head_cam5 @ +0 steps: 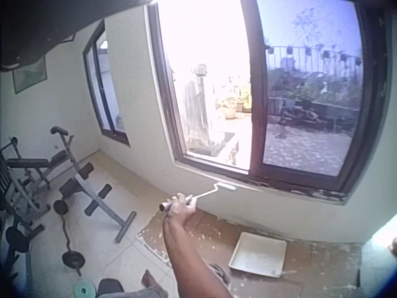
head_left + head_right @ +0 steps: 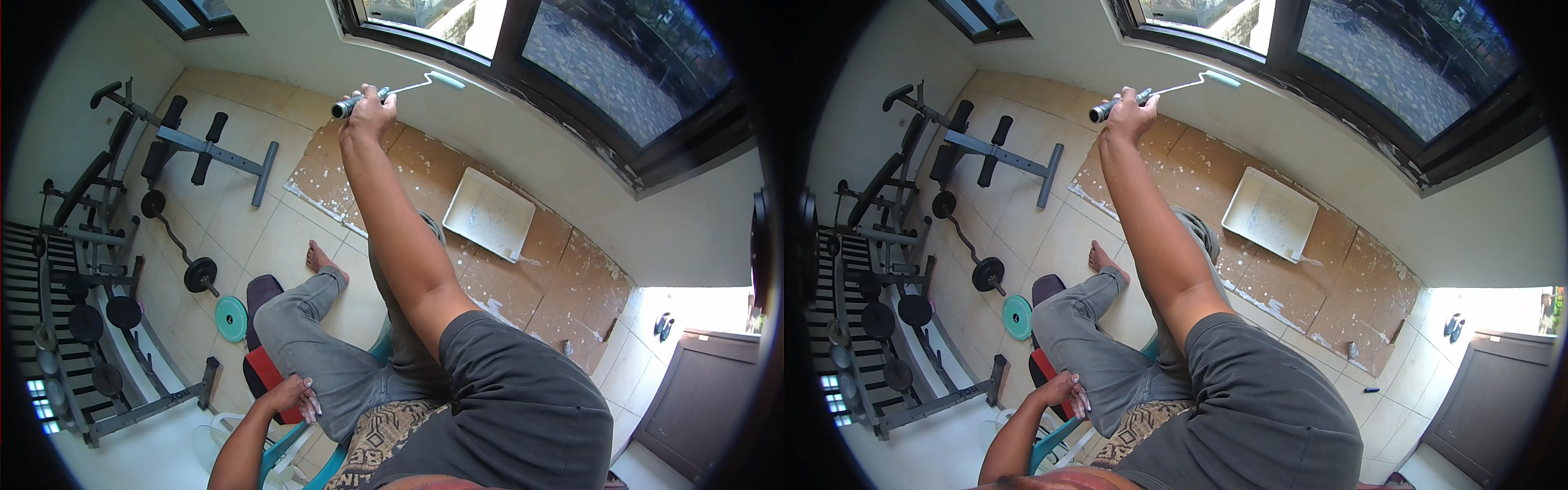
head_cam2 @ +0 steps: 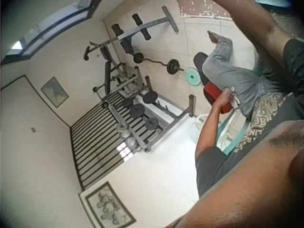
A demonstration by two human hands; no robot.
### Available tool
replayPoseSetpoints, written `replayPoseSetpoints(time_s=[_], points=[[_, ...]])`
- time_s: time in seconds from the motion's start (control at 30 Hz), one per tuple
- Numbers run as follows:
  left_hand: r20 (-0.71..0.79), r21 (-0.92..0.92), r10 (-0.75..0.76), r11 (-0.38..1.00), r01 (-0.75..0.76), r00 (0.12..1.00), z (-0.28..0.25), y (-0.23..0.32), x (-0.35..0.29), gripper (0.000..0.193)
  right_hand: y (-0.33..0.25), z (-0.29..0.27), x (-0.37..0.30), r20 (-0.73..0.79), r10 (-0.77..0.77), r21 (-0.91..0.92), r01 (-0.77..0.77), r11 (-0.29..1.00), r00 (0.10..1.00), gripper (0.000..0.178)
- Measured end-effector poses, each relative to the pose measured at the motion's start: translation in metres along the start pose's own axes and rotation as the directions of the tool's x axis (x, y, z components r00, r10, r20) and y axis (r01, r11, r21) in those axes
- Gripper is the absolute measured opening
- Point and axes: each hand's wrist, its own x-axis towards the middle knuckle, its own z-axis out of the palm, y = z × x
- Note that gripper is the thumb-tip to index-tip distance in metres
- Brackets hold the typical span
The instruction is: The person coats a paint roller in a paint tray and paints the wall beneath the window using the paint roller.
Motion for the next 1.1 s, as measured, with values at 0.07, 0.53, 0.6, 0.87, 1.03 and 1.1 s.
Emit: replayPoseSetpoints(time_s=[0.07,0.53,0.6,0.87,1.03,1.1], points=[[0.010,-0.037,0.006,0.999,-0.005,1.000,0.000,0.001,0.000,0.095,-0.004,0.000,0.001,0.016,0.005,0.038,-0.006,0.999,1.000,0.022],[0.024,-0.021,-0.009,1.000,0.009,1.000,0.003,0.013,-0.003,0.102,0.047,-0.096,0.150,-0.189,0.138,0.025,-0.135,0.991,0.972,0.014],[0.010,0.000,-0.002,1.000,0.002,1.000,0.002,0.010,-0.002,0.102,0.054,-0.104,0.162,-0.235,0.133,0.022,-0.132,0.991,0.963,0.015],[0.008,-0.001,-0.004,1.000,0.004,1.000,0.005,0.008,-0.003,0.099,0.049,-0.159,0.191,-0.323,0.264,-0.117,-0.315,0.942,0.909,0.010],[0.034,0.060,-0.011,0.998,0.008,0.999,0.002,0.012,0.004,0.102,0.028,-0.152,0.199,-0.316,0.275,-0.075,-0.313,0.947,0.908,0.011],[0.027,0.041,-0.007,0.999,0.005,1.000,0.003,0.015,0.003,0.103,0.027,-0.135,0.187,-0.323,0.252,0.000,-0.267,0.964,0.912,0.013]])
